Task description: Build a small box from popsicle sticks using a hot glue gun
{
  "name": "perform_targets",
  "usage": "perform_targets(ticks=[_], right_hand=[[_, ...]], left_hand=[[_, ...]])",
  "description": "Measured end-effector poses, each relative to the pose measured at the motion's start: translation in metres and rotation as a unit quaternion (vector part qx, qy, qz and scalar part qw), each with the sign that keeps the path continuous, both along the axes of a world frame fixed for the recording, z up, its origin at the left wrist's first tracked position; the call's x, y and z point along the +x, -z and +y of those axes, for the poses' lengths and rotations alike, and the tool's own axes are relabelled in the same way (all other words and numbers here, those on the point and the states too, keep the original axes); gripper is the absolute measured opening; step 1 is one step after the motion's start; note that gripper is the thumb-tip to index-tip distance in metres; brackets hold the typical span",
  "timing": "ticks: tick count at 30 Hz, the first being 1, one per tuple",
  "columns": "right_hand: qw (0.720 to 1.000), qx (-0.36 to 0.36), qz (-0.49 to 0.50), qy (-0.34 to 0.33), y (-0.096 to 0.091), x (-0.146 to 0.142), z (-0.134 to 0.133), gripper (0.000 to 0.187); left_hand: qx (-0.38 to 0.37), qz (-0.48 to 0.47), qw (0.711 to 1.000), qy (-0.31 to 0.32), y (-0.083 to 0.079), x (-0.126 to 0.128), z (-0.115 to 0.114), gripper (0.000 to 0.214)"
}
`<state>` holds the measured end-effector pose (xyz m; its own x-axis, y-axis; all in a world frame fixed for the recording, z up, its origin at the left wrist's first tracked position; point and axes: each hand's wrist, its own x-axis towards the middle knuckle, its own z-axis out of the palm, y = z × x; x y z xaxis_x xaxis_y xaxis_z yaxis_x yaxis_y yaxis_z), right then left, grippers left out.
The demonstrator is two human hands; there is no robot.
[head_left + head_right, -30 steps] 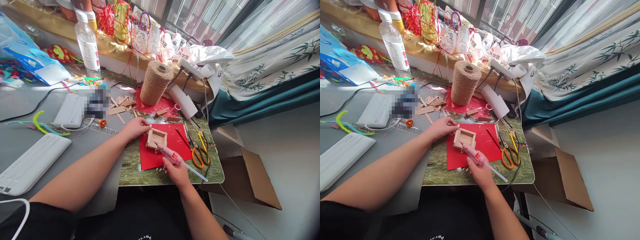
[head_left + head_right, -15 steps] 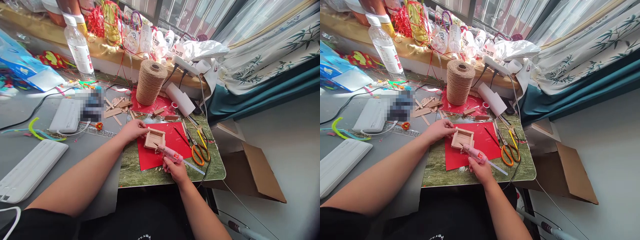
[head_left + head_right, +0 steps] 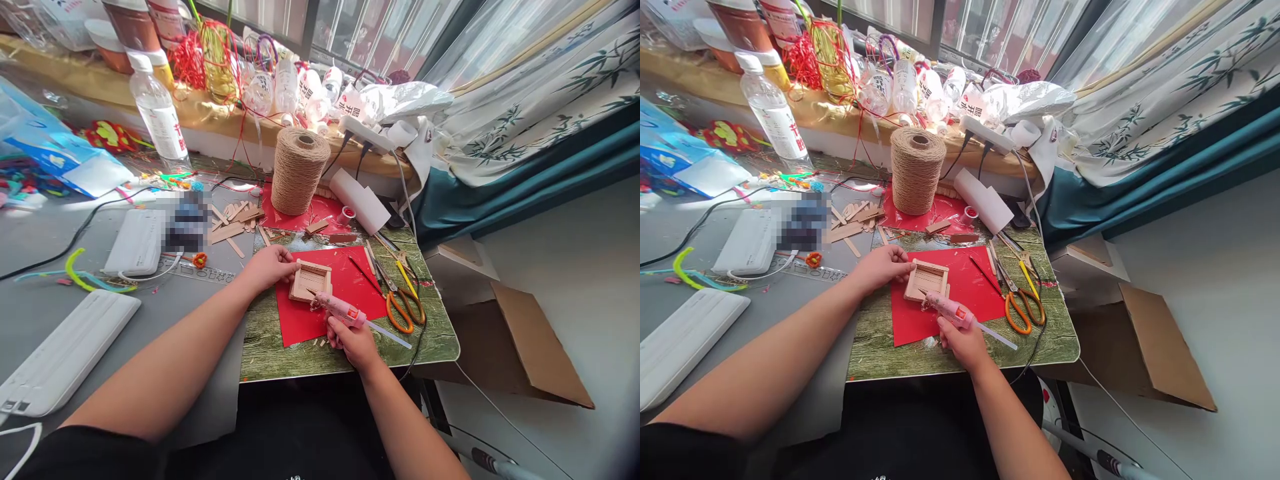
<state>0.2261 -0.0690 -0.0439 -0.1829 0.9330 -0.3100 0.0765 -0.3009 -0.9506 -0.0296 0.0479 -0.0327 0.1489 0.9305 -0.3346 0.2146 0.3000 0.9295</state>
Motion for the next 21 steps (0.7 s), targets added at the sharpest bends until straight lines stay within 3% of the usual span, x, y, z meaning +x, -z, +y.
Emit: perform_targets(ticks=[21], right_hand=[[1.0, -0.012, 0.012, 0.011, 0.0046, -0.0001, 0.001, 0.051]], left_hand=[[0.019, 0.016, 1.0, 0.001, -0.0035, 0.0023, -0.0025, 0.029]])
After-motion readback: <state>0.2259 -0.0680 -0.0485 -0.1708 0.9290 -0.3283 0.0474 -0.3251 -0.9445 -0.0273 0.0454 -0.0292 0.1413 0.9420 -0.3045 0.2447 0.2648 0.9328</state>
